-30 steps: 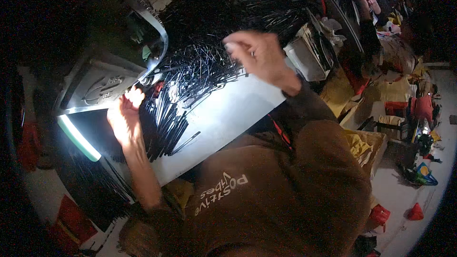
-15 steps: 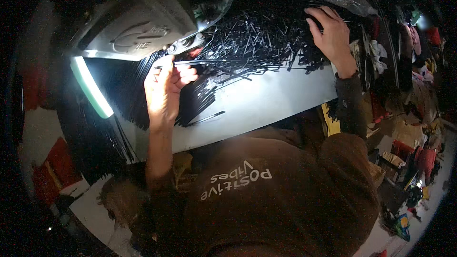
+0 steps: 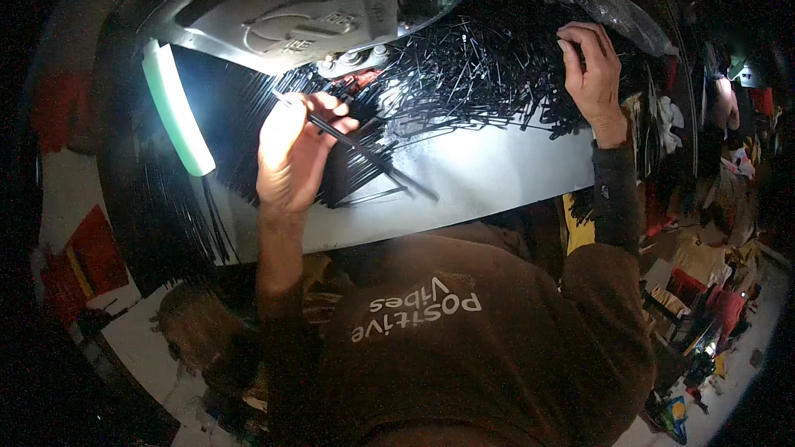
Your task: The person processes umbrella ribs by attaching small pieces to rods by hand, trimming bundles of rods using a benchtop machine, and assembling rib components before removing eyeglasses.
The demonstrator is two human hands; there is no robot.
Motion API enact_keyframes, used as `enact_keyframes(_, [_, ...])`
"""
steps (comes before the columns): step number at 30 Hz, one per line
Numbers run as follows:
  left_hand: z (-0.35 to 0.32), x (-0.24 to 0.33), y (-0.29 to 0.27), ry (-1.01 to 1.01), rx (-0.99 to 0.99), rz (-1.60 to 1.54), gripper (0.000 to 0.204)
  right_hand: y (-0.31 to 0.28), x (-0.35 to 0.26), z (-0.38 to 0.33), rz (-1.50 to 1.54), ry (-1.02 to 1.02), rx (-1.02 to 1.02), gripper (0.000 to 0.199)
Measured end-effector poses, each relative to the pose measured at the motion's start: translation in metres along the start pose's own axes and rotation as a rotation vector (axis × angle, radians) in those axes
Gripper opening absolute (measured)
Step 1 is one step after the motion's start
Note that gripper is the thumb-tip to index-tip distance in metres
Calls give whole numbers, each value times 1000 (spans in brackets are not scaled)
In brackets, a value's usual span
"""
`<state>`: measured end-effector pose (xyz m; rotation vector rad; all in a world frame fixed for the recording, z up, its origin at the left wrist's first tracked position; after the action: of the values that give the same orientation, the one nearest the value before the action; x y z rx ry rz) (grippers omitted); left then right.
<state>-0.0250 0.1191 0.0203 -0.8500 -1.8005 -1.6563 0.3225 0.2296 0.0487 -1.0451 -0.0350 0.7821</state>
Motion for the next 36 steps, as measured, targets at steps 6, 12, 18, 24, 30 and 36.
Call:
enact_keyframes(6, [7,-24,4,-208,101,-311,11,52,-104,29,64,-403,-13,17])
enact_keyframes(12, [15,-28,11,-79,125,-124,14,87,-155,32,370,-274,-192,19])
enact_keyframes(18, [22,-20,6,64,136,282,12,109,-156,34,866,317,-249,10])
enact_keyframes(24, [25,-21,3,398,171,1240,14,109,-158,33,970,462,-278,14])
enact_keyframes(30, [27,-21,6,238,179,592,28,112,-156,33,1046,469,-294,14])
enact_keyframes(36, [31,-20,9,282,157,789,29,115,-151,33,1050,483,-324,17])
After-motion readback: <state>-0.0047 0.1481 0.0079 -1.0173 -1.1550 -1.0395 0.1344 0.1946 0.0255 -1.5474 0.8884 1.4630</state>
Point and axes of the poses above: each hand's wrist, its own z-axis towards the middle knuckle, its own y-axis out of the palm, x = y × z, the point moved 2 cm from there along z, towards the middle knuckle, and after that the axes turned 5 degrees about z, right-handed, at the moved point
